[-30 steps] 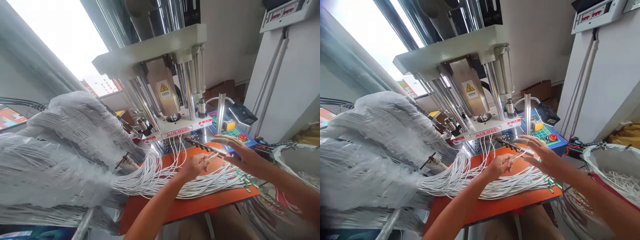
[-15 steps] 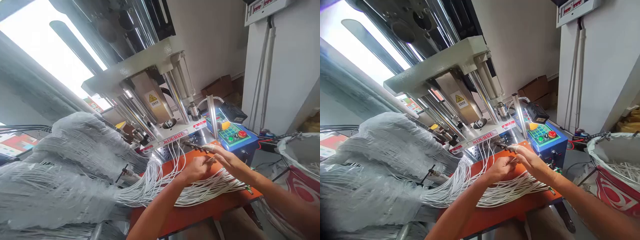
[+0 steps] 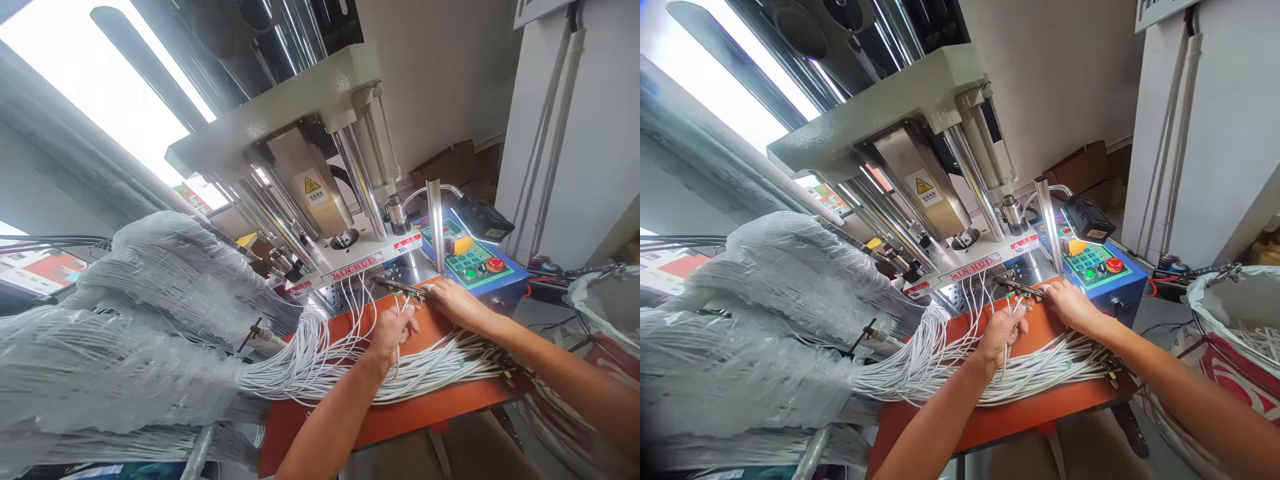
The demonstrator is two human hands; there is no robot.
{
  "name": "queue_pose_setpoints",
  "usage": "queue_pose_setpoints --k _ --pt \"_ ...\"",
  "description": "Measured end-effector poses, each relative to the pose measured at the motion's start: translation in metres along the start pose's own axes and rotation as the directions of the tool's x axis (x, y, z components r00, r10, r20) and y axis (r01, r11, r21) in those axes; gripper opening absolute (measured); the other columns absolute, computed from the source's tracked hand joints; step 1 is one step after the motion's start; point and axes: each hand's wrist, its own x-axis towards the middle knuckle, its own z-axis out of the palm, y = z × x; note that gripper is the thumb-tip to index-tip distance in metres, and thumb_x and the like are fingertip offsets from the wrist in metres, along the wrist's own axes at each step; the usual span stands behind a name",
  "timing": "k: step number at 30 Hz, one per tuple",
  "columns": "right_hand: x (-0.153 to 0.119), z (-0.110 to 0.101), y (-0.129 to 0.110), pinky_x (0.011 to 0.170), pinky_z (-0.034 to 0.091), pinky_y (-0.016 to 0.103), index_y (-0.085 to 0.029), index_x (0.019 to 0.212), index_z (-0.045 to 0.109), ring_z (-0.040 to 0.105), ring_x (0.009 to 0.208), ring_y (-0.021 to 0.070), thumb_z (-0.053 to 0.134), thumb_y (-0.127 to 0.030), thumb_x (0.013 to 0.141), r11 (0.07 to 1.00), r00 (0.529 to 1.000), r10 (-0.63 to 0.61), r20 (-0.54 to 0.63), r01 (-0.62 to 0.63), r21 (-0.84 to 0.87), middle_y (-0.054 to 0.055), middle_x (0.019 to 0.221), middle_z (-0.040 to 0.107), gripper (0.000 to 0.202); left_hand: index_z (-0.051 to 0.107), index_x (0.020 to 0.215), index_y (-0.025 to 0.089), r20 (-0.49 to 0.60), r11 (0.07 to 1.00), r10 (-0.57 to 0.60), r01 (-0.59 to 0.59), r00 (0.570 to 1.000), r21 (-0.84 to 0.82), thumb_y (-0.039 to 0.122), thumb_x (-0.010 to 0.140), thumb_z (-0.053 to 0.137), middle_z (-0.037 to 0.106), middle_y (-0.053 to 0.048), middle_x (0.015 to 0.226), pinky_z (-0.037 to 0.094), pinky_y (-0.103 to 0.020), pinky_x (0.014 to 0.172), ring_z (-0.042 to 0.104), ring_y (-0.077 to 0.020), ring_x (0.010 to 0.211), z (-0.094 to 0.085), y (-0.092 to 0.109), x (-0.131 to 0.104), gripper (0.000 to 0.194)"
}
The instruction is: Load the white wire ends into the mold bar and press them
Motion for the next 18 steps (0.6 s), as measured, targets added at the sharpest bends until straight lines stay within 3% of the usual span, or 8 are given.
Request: queue_pose_setpoints --k 3,6,10,12,14,16,18 --pt "0.013 0.002 -0.007 0.088 0.043 0.038 -0.014 0.111 0.057 0.052 0.11 0.0273 0.038 -0.007 0.085 0.998 0.986 0.052 0.161 -0.046 -0.039 0.016 0.11 0.059 0.033 0.061 0.107 0.008 -0.026 1.0 0.03 -0.03 0.999 0.003 0.048 0.073 0.066 0.057 0.004 0.047 0.01 -0.021 0.035 0.023 -0.0021 0.029 0.002 -0.005 0.003 0.052" --pt "0.024 -0.004 -0.019 0.078 0.044 0.038 -0.011 0.103 0.054 0.057 0.1 0.0293 0.044 -0.007 0.079 0.992 0.962 0.123 0.245 -0.122 -0.02 0.02 0.106 0.059 0.026 0.064 0.097 0.009 -0.058 0.987 0.128 -0.121 0.99 0.103 0.037 0.075 0.065 0.068 -0.004 0.058 0.018 -0.019 0.035 0.037 -0.004 0.032 -0.002 -0.001 0.002 0.035" --pt "0.03 -0.008 -0.027 0.059 0.045 0.03 -0.016 0.098 0.049 0.063 0.071 0.022 0.05 -0.016 0.075 0.965 0.897 0.157 0.413 -0.227 0.128 0.008 0.078 0.065 0.023 0.068 0.092 0.013 -0.11 0.928 0.292 -0.253 0.95 0.273 0.032 0.08 0.062 0.074 -0.007 0.074 0.033 -0.018 0.042 0.049 -0.0054 0.041 -0.017 0.007 -0.005 0.023" --pt "0.027 -0.006 -0.031 0.052 0.044 0.027 -0.019 0.101 0.045 0.062 0.06 0.0183 0.044 -0.02 0.079 0.86 0.835 0.126 0.535 -0.361 0.361 0.003 0.068 0.064 0.022 0.071 0.088 0.014 -0.157 0.887 0.368 -0.295 0.917 0.356 0.03 0.079 0.064 0.073 -0.005 0.072 0.042 -0.019 0.049 0.053 -0.0066 0.046 -0.022 0.007 -0.01 0.019" --pt "0.02 -0.001 -0.035 0.048 0.043 0.026 -0.02 0.104 0.043 0.059 0.053 0.0159 0.042 -0.022 0.079 0.668 0.809 0.065 0.584 -0.47 0.577 0.0 0.065 0.062 0.025 0.073 0.083 0.015 -0.193 0.847 0.422 -0.309 0.886 0.432 0.028 0.078 0.067 0.071 -0.003 0.066 0.046 -0.02 0.053 0.056 -0.0084 0.05 -0.024 0.003 -0.013 0.016" --pt "0.013 0.007 -0.041 0.046 0.042 0.025 -0.02 0.102 0.044 0.056 0.049 0.0137 0.046 -0.024 0.076 0.546 0.843 0.049 0.536 -0.472 0.692 -0.002 0.064 0.061 0.026 0.074 0.081 0.016 -0.173 0.808 0.452 -0.32 0.875 0.494 0.027 0.078 0.068 0.07 -0.002 0.065 0.047 -0.021 0.056 0.059 -0.0101 0.053 -0.022 -0.005 -0.015 0.013" --pt "0.005 0.015 -0.047 0.043 0.039 0.023 -0.02 0.099 0.045 0.053 0.047 0.012 0.048 -0.025 0.074 0.502 0.884 0.071 0.463 -0.432 0.749 -0.004 0.062 0.059 0.026 0.075 0.083 0.017 -0.12 0.742 0.504 -0.358 0.855 0.567 0.023 0.079 0.067 0.072 -0.003 0.071 0.049 -0.022 0.061 0.062 -0.0118 0.06 -0.019 -0.012 -0.014 0.01"
